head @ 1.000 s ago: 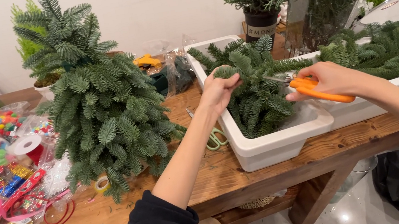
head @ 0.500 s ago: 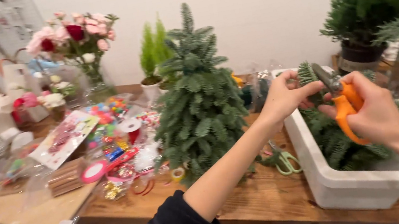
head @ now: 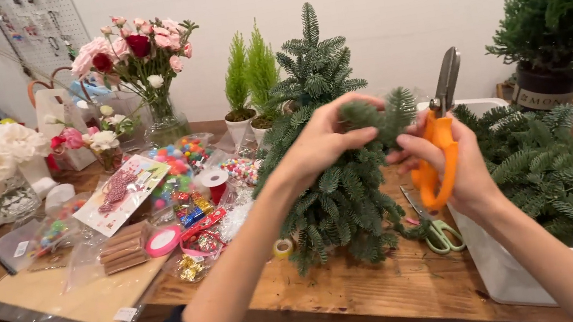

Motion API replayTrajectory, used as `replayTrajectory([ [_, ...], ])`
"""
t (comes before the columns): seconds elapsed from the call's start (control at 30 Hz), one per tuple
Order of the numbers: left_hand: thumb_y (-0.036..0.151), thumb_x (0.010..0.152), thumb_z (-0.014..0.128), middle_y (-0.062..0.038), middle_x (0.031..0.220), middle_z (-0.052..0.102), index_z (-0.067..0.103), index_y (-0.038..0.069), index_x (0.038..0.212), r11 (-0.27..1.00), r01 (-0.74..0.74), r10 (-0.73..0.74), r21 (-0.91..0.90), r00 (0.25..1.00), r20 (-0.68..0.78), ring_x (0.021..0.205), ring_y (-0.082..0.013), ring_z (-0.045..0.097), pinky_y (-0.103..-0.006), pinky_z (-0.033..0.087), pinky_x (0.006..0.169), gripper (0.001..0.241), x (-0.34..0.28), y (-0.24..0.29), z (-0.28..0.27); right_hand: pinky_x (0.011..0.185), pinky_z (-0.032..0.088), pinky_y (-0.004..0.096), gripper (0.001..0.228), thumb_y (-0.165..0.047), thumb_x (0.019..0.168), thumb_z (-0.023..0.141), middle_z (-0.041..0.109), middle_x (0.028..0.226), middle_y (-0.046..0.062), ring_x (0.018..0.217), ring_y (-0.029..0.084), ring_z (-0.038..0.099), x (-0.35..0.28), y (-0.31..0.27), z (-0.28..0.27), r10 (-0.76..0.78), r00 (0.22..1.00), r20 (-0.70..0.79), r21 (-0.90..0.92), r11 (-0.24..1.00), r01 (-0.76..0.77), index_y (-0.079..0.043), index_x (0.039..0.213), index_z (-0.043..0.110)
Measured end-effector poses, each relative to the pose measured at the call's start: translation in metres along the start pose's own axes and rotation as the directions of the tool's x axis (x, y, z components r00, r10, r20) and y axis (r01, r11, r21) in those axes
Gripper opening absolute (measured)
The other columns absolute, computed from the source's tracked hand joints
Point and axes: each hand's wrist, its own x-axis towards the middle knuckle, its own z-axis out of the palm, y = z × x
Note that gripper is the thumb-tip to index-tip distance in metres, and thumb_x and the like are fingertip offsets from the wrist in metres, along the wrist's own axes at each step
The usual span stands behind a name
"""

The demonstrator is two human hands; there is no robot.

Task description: The person trims artificial pine branches using orange-handled shears and arranges them into a small artificial Christmas tree. They repeatedly cut branches from a white bin and insert them into the tree to shape it.

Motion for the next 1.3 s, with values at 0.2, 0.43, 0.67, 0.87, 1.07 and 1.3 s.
replayTrajectory([
  [0.2, -0.009, 0.087, 0.065, -0.017, 0.114, 0.057, 0.048, 0.005, 0.143, 0.963, -0.053, 0.004, -0.265, 0.984, -0.180, 0.107, -0.0283, 0.061, -0.0412, 0.057, 0.091, 0.060, -0.002, -0.008, -0.019, 0.062, 0.065, 0.037, 0.034, 0.003, 0.082, 0.077, 0.064, 0.095, 0.015, 0.075, 0.031, 0.073, 0.011, 0.013, 0.029, -0.160, 0.987, 0.028, -0.141, 0.977, 0.162, -0.004, 0.102, 0.050],
  [0.43, -0.013, 0.079, 0.067, -0.031, 0.131, 0.037, 0.021, -0.002, 0.148, 0.848, -0.137, -0.224, -0.513, 0.784, -0.580, 0.110, -0.0360, 0.059, -0.0425, 0.056, 0.095, 0.084, -0.034, -0.018, 0.007, 0.072, 0.062, 0.030, 0.036, 0.003, 0.081, 0.080, 0.068, 0.092, 0.011, 0.080, 0.022, 0.072, 0.010, 0.037, 0.055, -0.389, 0.920, -0.052, -0.296, 0.885, 0.358, -0.007, 0.100, 0.052],
  [0.67, 0.000, 0.074, 0.082, -0.017, 0.106, 0.059, 0.044, 0.000, 0.139, 0.872, -0.119, -0.085, -0.476, 0.918, -0.386, 0.088, -0.0204, 0.067, -0.0349, 0.059, 0.082, 0.075, -0.030, -0.039, -0.001, 0.074, 0.063, 0.035, 0.037, 0.007, 0.077, 0.081, 0.072, 0.088, 0.017, 0.079, 0.024, 0.075, 0.011, 0.051, 0.048, -0.334, 0.942, 0.044, -0.140, 0.931, 0.337, -0.004, 0.095, 0.050],
  [0.87, 0.013, 0.074, 0.086, -0.017, 0.090, 0.064, 0.042, 0.002, 0.138, 0.942, -0.089, -0.047, -0.323, 0.920, -0.390, 0.078, -0.0218, 0.069, -0.0325, 0.058, 0.075, 0.078, -0.021, -0.047, -0.008, 0.075, 0.062, 0.034, 0.038, 0.007, 0.077, 0.081, 0.072, 0.089, 0.016, 0.079, 0.023, 0.074, 0.023, 0.053, 0.037, -0.312, 0.948, 0.068, -0.162, 0.934, 0.319, -0.004, 0.097, 0.051],
  [1.07, 0.013, 0.079, 0.077, -0.019, 0.083, 0.070, 0.051, -0.004, 0.123, 0.981, -0.031, -0.066, -0.193, 0.876, -0.477, 0.067, -0.0194, 0.070, -0.0257, 0.057, 0.060, 0.054, -0.013, -0.030, -0.003, 0.079, 0.062, 0.036, 0.038, 0.005, 0.075, 0.083, 0.073, 0.093, 0.017, 0.084, 0.023, 0.074, 0.010, 0.034, 0.049, -0.237, 0.969, 0.069, -0.183, 0.952, 0.245, -0.003, 0.099, 0.055],
  [1.3, 0.006, 0.089, 0.067, -0.012, 0.097, 0.069, 0.055, 0.002, 0.124, 0.998, 0.060, -0.050, -0.010, 0.729, -0.683, 0.074, -0.0165, 0.067, -0.0240, 0.059, 0.067, 0.037, 0.002, 0.012, -0.066, 0.042, 0.046, 0.027, 0.022, -0.018, 0.087, 0.075, 0.054, 0.067, 0.008, 0.046, 0.016, 0.048, -0.027, 0.033, 0.001, 0.257, 0.966, -0.009, -0.455, 0.860, -0.233, -0.003, 0.095, 0.060],
])
